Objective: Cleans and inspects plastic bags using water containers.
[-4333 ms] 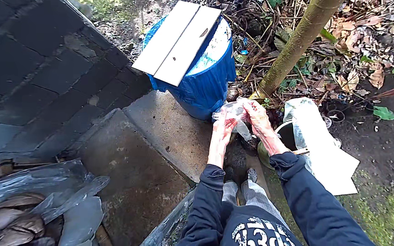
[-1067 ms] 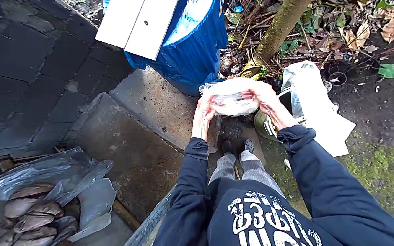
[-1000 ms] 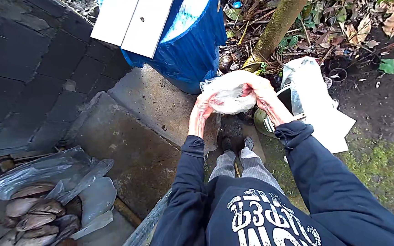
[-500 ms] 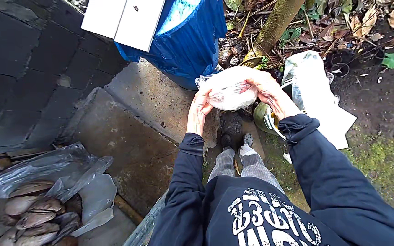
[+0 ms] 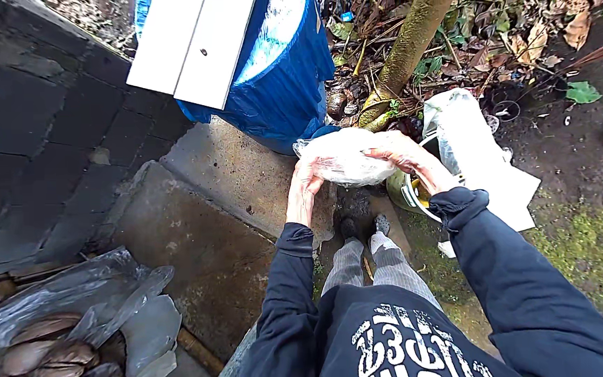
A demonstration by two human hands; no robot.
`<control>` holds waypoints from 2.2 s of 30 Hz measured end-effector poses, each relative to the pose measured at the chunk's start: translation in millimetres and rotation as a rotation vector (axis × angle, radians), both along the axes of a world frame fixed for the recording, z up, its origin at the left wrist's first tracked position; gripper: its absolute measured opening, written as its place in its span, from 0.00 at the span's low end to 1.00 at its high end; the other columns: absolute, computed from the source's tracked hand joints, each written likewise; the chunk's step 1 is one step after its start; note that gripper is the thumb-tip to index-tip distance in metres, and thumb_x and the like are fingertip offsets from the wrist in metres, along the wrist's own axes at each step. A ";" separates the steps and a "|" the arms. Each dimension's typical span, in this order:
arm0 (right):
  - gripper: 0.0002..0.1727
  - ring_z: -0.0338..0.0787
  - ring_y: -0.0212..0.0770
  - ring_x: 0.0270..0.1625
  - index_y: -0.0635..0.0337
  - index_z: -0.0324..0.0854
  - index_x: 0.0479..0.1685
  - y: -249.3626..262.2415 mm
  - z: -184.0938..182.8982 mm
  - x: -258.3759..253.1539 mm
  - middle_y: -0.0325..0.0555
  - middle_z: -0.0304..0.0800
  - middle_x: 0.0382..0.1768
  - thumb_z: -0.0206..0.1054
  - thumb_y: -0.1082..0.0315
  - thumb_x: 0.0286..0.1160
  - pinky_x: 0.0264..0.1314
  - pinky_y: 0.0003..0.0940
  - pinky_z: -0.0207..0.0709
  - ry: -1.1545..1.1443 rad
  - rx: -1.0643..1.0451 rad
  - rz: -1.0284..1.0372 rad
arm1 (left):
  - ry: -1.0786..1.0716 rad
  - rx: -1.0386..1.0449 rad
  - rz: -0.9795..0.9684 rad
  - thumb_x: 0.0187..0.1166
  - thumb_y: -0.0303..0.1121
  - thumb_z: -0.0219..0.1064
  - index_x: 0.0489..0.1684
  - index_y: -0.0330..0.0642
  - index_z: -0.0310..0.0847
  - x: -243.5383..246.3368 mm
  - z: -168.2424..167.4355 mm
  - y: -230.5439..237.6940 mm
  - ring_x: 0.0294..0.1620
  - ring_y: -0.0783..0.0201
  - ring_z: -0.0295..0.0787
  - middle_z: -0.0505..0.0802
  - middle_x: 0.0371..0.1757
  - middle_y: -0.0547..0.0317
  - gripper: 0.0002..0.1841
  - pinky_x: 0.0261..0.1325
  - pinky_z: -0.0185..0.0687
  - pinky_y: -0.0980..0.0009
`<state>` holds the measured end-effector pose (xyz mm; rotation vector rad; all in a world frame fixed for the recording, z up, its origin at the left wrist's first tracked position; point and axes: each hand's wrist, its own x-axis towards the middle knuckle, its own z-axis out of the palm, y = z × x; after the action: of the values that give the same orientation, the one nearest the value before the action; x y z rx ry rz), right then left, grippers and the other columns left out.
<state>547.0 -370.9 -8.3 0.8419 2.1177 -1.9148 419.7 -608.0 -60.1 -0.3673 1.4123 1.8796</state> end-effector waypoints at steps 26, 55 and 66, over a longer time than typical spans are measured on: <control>0.20 0.92 0.38 0.46 0.50 0.83 0.66 -11.7 -20.9 22.9 0.42 0.93 0.49 0.72 0.59 0.77 0.51 0.34 0.88 0.104 -0.363 -0.224 | 0.076 -0.054 -0.101 0.79 0.36 0.69 0.42 0.53 0.80 -10.2 -26.8 6.4 0.20 0.74 0.73 0.79 0.23 0.69 0.04 0.27 0.76 0.77; 0.23 0.90 0.41 0.54 0.44 0.83 0.67 -19.7 -41.1 27.3 0.41 0.91 0.55 0.74 0.51 0.74 0.51 0.43 0.86 0.111 -0.314 -0.345 | -0.072 0.142 -0.322 0.72 0.35 0.78 0.59 0.44 0.85 8.4 -27.5 17.2 0.42 0.62 0.93 0.94 0.44 0.54 0.18 0.50 0.91 0.64; 0.21 0.90 0.33 0.44 0.46 0.87 0.58 -3.2 -26.5 22.4 0.37 0.92 0.45 0.76 0.49 0.69 0.45 0.33 0.86 0.067 -0.361 -0.173 | -0.160 0.258 0.089 0.84 0.39 0.64 0.59 0.46 0.81 14.8 -37.1 31.6 0.50 0.58 0.92 0.93 0.50 0.53 0.13 0.54 0.91 0.59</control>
<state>569.4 -374.0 -34.8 0.9153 1.6961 -2.3457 434.4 -576.3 -97.1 -0.4470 1.0490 2.0263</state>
